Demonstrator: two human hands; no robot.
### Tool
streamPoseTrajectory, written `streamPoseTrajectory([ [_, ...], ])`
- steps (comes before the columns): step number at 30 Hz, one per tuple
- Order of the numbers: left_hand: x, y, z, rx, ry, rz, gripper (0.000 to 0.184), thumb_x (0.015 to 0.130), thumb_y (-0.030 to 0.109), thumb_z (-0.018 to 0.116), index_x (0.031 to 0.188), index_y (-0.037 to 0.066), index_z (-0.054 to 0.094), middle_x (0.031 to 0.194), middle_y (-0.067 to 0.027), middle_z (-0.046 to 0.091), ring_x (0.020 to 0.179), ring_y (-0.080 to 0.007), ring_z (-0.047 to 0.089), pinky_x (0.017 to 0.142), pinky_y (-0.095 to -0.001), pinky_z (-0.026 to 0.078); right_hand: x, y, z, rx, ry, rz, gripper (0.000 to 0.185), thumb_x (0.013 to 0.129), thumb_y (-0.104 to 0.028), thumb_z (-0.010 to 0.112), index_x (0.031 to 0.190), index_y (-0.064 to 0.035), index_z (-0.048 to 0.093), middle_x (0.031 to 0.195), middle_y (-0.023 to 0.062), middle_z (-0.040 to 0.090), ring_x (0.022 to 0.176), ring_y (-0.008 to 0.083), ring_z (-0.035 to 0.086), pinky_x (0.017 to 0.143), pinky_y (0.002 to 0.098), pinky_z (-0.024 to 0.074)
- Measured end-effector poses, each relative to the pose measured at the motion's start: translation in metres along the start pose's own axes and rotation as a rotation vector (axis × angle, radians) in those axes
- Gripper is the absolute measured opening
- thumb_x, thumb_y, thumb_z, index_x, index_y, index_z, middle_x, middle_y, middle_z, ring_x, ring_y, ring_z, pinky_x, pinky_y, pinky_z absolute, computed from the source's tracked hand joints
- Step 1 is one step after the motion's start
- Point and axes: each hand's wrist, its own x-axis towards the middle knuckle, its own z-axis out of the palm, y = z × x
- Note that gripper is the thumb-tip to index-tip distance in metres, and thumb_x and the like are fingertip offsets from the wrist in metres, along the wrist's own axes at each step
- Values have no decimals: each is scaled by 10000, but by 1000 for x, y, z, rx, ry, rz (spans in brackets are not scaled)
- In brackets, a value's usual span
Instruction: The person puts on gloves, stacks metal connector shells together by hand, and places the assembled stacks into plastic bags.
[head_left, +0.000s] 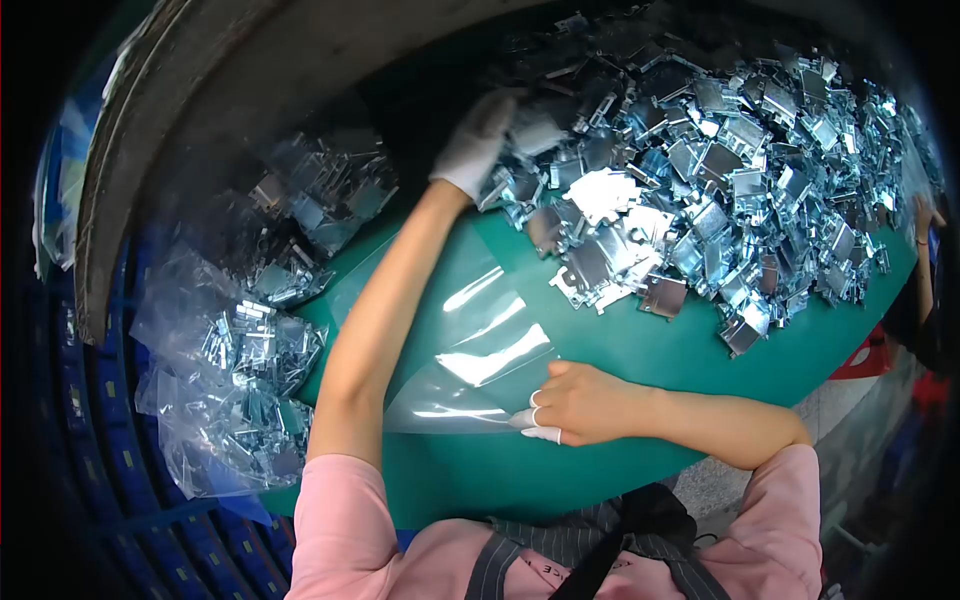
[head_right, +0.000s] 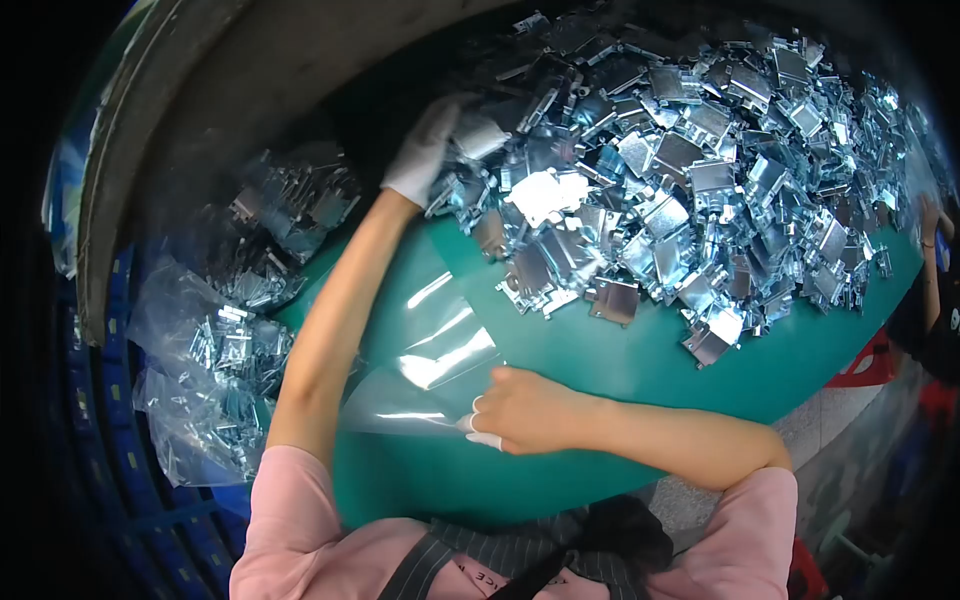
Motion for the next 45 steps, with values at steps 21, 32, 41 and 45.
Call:
streamPoseTrajectory([
  [21,-39,93,-164,819,707,150,805,788,576,487,1297,-28,328,1275,-215,418,1186,-332,401,936,-357,379,-4,6,2,-93,14,23,209,822,-275,567,1002,-181,616,586,9,502,576,173,517,640,303,371],
  [32,0,64,-235,736,1001,-85,501,899,454,346,959,30,607,849,-219,613,809,-333,605,726,-410,467,-4,4,-5,6,-36,70,243,843,-282,531,1031,-150,611,633,39,520,630,204,532,699,324,391],
  [41,-35,113,-173,1165,925,-181,655,814,576,398,1078,-7,537,1035,-218,577,1001,-370,537,839,-404,435,-1,8,-14,731,194,441,203,796,-169,635,961,-55,607,846,47,623,796,126,577,710,259,447],
  [45,-129,158,-74,1162,419,89,445,832,430,479,1123,103,560,1116,-200,543,1006,-331,542,866,-389,426,9,-15,-35,642,207,650,239,757,-207,683,858,-34,552,747,59,629,688,128,601,617,266,459],
])
